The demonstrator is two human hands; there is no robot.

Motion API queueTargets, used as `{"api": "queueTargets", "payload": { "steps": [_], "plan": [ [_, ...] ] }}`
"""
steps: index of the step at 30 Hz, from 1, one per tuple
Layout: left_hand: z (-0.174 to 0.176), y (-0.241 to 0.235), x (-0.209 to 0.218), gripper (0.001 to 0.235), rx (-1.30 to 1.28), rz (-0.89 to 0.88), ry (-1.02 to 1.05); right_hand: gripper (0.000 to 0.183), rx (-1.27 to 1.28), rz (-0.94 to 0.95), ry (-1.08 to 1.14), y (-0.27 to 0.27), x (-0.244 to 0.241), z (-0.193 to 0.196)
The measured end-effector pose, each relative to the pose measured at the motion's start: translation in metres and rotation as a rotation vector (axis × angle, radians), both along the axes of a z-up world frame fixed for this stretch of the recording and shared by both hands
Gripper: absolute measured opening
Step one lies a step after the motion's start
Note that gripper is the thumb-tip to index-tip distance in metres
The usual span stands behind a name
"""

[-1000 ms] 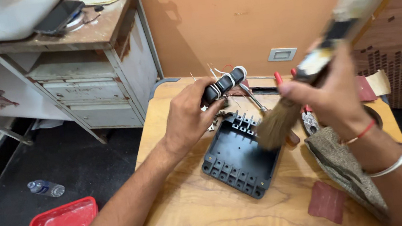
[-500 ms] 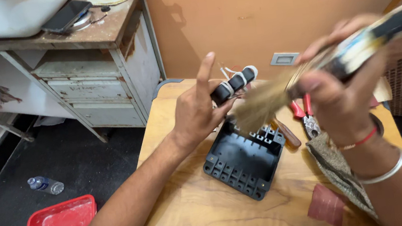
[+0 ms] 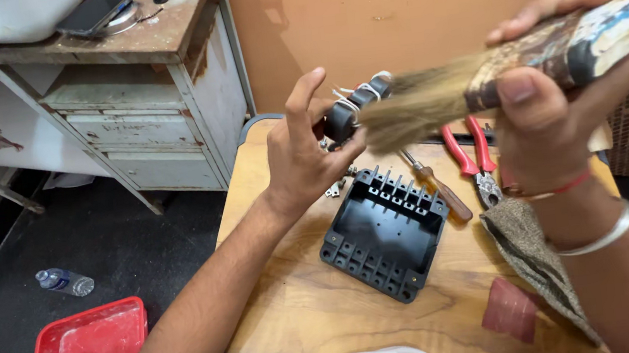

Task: The person brushes a black plastic housing with a paintbrush, handles several small electrical components, and inserts a component into the housing while manipulating thin wires.

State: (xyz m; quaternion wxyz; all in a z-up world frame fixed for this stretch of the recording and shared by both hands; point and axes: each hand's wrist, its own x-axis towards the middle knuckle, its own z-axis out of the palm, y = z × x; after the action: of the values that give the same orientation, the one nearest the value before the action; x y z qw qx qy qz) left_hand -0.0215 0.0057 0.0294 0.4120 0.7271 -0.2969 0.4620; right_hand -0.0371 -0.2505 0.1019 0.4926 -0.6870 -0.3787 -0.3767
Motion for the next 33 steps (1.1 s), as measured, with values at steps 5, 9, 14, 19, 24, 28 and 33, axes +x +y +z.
{"api": "queueTargets", "payload": {
  "steps": [5, 9, 14, 19, 24, 28, 33],
  "plan": [
    [0.004, 0.002, 0.005, 0.084, -0.002, 0.085, -0.044, 0.088, -0.13, 0.038, 0.038, 0.039, -0.006, -0.019],
    [-0.001, 0.001, 0.02, 0.058, -0.352, -0.135, 0.338, 0.089, -0.241, -0.118, 0.138, 0.021, -0.009, -0.012],
    [0.0, 0.001, 0.024, 0.051, -0.888, -0.563, 0.788, 0.091, 0.02, -0.108, -0.068, 0.021, -0.012, -0.001],
    [-0.003, -0.013, 0.023, 0.027, -1.18, -0.947, 1.013, 0.093, 0.004, -0.104, -0.394, 0.073, 0.001, -0.02],
    [-0.004, 0.012, 0.026, 0.026, -1.259, -1.086, 0.85, 0.09, -0.142, -0.103, -0.358, 0.044, 0.034, -0.035],
    [-0.004, 0.011, 0.024, 0.033, -1.309, -1.081, 0.942, 0.093, -0.08, -0.082, -0.308, 0.002, 0.04, -0.031],
    [0.001, -0.002, 0.02, 0.04, -1.288, -1.158, 0.981, 0.086, 0.049, 0.106, -0.338, 0.04, 0.03, -0.034]
  ]
}}
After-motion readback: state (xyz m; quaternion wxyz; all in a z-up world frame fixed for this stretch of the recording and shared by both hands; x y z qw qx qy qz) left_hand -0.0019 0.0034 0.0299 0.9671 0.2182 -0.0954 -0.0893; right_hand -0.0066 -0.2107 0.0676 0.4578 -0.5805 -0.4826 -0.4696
